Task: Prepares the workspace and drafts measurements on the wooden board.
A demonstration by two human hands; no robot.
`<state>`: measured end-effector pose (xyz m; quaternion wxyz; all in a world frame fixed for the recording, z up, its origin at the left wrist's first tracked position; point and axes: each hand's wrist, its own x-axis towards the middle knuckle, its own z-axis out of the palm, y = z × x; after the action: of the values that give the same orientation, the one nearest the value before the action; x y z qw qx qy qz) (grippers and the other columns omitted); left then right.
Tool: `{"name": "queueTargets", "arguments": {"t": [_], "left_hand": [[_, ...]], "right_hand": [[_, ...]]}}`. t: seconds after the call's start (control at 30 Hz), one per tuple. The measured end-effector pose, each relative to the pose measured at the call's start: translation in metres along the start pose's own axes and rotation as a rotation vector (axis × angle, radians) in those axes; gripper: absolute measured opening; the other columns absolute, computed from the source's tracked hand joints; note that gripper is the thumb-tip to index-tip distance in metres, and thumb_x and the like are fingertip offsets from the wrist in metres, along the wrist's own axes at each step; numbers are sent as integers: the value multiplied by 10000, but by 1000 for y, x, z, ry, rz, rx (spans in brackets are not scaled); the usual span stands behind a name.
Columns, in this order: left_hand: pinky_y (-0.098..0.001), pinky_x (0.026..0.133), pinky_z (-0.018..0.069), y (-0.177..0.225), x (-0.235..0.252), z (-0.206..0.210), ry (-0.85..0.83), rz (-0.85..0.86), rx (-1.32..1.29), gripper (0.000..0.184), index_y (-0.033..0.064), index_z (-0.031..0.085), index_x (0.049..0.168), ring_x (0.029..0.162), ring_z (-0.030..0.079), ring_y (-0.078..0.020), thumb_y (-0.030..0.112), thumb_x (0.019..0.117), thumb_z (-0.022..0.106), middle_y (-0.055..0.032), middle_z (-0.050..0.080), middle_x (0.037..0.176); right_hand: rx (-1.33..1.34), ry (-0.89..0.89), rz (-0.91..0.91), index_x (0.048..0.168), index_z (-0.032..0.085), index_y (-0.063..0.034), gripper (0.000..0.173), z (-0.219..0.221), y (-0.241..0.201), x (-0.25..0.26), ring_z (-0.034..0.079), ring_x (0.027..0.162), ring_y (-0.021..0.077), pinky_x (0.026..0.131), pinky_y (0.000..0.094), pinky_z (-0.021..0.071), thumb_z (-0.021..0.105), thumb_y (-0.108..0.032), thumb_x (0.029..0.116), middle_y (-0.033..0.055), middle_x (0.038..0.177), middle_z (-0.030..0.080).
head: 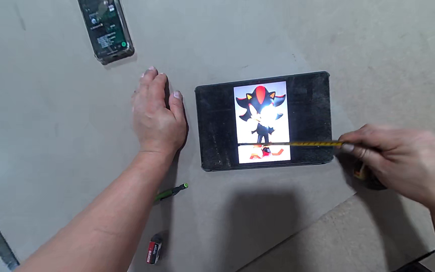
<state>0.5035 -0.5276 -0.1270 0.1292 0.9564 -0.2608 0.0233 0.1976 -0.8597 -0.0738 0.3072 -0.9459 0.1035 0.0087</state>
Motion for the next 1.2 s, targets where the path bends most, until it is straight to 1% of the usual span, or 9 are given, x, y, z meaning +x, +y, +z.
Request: {"name": "queueTargets", "arguments": {"t": [0.07,0.13,0.23,0.43,0.6,0.9,1.07,1.2], "left_hand": [[-464,1262,229,0,1,-1,-9,-1,9,564,88,504,1497,1537,324,-270,421,1084,314,-119,394,1634],[-474,1257,234,0,0,-1,-14,-6,15,571,87,501,1500,1534,330,-276,427,1084,310,-123,393,1634],[-462,1263,224,-1,0,0,-22,-13,17,575,102,497,1507,1542,314,-260,439,1082,306,-108,382,1642],[-432,1262,231,-3,1,1,-7,-9,14,560,113,512,1494,1537,323,-232,440,1079,327,-93,398,1634],[-433,1262,234,-4,1,2,1,7,3,551,95,515,1484,1535,327,-236,426,1081,339,-111,403,1629],[-424,1267,223,-3,1,1,-8,9,9,560,92,507,1492,1540,317,-231,428,1080,330,-111,402,1629],[-450,1257,246,-1,0,-1,-25,-7,4,561,106,494,1504,1539,319,-255,434,1081,325,-111,386,1638],[-438,1258,239,0,0,-1,-23,-10,7,562,104,495,1502,1540,318,-241,436,1080,328,-107,388,1638]], "right_hand": [[-37,9,20,1104,766,-229,245,5,-3,-12,659,809,41,673,299,557,559,-340,1032,-73,939,691],[-58,18,17,1107,766,-217,245,7,-2,-16,668,831,55,687,309,562,559,-322,1030,-58,961,700],[-68,20,6,1123,766,-213,244,11,-2,-12,677,859,71,710,322,566,556,-302,1037,-45,987,709],[-73,26,-18,1112,768,-185,249,14,-1,-6,682,866,104,727,345,563,551,-287,1044,-10,980,713],[-94,17,-25,1120,769,-178,259,16,-4,-13,684,888,123,744,367,565,547,-289,1045,-4,983,713],[-105,21,-21,1121,768,-176,260,17,-4,-14,683,884,129,740,361,560,542,-281,1049,-3,980,712],[-103,13,-29,1126,768,-165,253,16,-5,-14,684,896,146,753,366,560,546,-258,1046,8,974,713],[-110,9,-24,1117,769,-167,254,16,-6,-13,682,875,144,731,363,558,540,-251,1048,5,963,709]]}}
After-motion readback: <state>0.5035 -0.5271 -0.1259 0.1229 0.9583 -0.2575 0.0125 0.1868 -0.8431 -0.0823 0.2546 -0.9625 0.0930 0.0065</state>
